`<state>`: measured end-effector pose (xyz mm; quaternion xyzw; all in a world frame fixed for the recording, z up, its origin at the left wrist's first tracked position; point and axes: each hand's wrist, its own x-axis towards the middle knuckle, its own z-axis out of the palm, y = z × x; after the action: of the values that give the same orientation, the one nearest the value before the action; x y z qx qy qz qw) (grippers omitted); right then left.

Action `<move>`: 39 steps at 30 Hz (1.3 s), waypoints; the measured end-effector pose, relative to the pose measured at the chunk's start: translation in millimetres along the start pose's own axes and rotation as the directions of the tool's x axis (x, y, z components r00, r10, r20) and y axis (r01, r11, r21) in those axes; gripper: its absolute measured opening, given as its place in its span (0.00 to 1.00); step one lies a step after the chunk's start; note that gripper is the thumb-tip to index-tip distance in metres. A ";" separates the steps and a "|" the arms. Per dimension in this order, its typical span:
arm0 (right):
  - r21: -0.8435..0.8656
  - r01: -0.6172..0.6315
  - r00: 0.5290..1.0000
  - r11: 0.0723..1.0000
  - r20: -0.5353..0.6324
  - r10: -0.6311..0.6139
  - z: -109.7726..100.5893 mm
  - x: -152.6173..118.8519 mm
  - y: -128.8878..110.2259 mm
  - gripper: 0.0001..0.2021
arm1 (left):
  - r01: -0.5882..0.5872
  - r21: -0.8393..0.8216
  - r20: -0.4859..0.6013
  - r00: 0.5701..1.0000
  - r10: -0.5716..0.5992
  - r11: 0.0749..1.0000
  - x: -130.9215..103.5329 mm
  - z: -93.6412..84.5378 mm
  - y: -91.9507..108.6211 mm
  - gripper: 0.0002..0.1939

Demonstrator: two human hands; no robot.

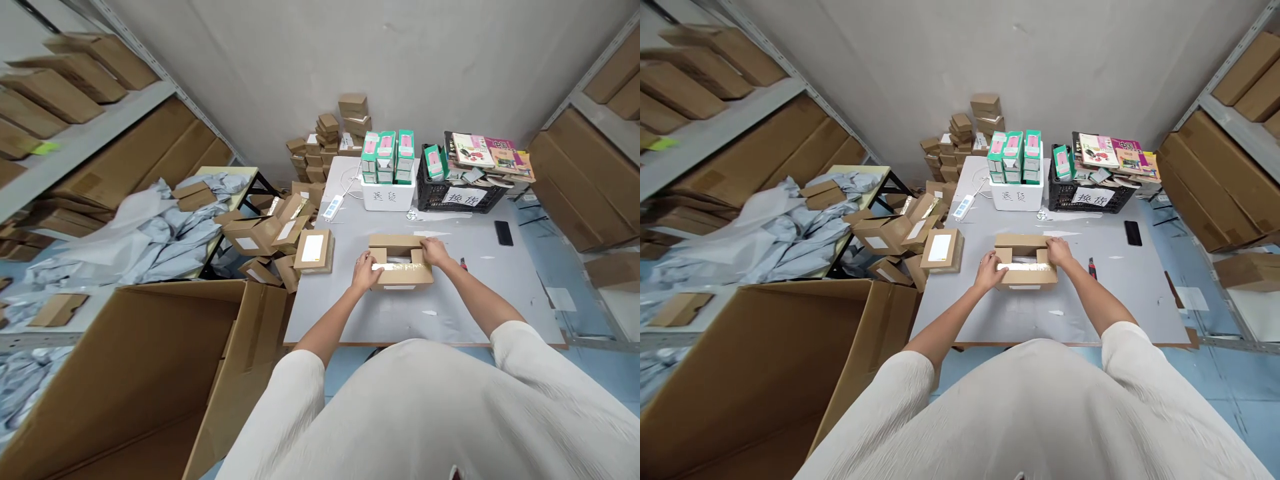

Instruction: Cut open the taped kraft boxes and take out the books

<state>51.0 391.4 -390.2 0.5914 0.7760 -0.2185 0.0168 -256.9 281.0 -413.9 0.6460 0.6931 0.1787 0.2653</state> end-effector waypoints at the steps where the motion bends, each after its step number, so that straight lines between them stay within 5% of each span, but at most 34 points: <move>1: -0.013 0.006 1.000 1.000 0.023 -0.006 -3.1 0.8 0.2 0.15 | 0.008 -0.004 0.005 1.000 -0.008 1.000 0.3 -1.4 1.9 0.11; 5: -0.038 0.013 0.996 0.999 0.090 -0.010 -11.4 3.4 -0.4 0.15 | 0.026 -0.006 -0.030 0.999 -0.026 1.000 -3.6 -7.9 10.9 0.07; 12: -0.041 0.013 0.992 0.999 0.128 -0.008 -14.2 6.8 0.3 0.15 | -0.026 -0.020 -0.114 0.993 0.024 0.999 -12.6 -29.9 21.5 0.15; 23: -0.062 -0.034 0.987 0.998 0.155 0.043 -7.3 -3.2 -11.2 0.22 | -0.142 -0.012 0.155 0.978 0.143 0.990 -30.2 -55.4 18.1 0.03; 32: -0.207 -0.057 0.983 0.977 0.159 0.091 -0.4 -17.7 -30.0 0.39 | -0.417 0.261 0.441 0.854 0.277 0.871 -33.2 -33.6 32.3 0.52; 39: -0.219 -0.081 0.984 0.972 0.136 0.113 3.5 -20.8 -33.7 0.44 | -0.490 0.424 0.445 0.845 0.295 0.762 -22.7 -16.6 43.4 0.50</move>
<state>25.3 364.3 -376.7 0.6056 0.7617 -0.1765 0.1479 -231.5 264.5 -372.0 0.8468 0.5021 -0.0827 0.1550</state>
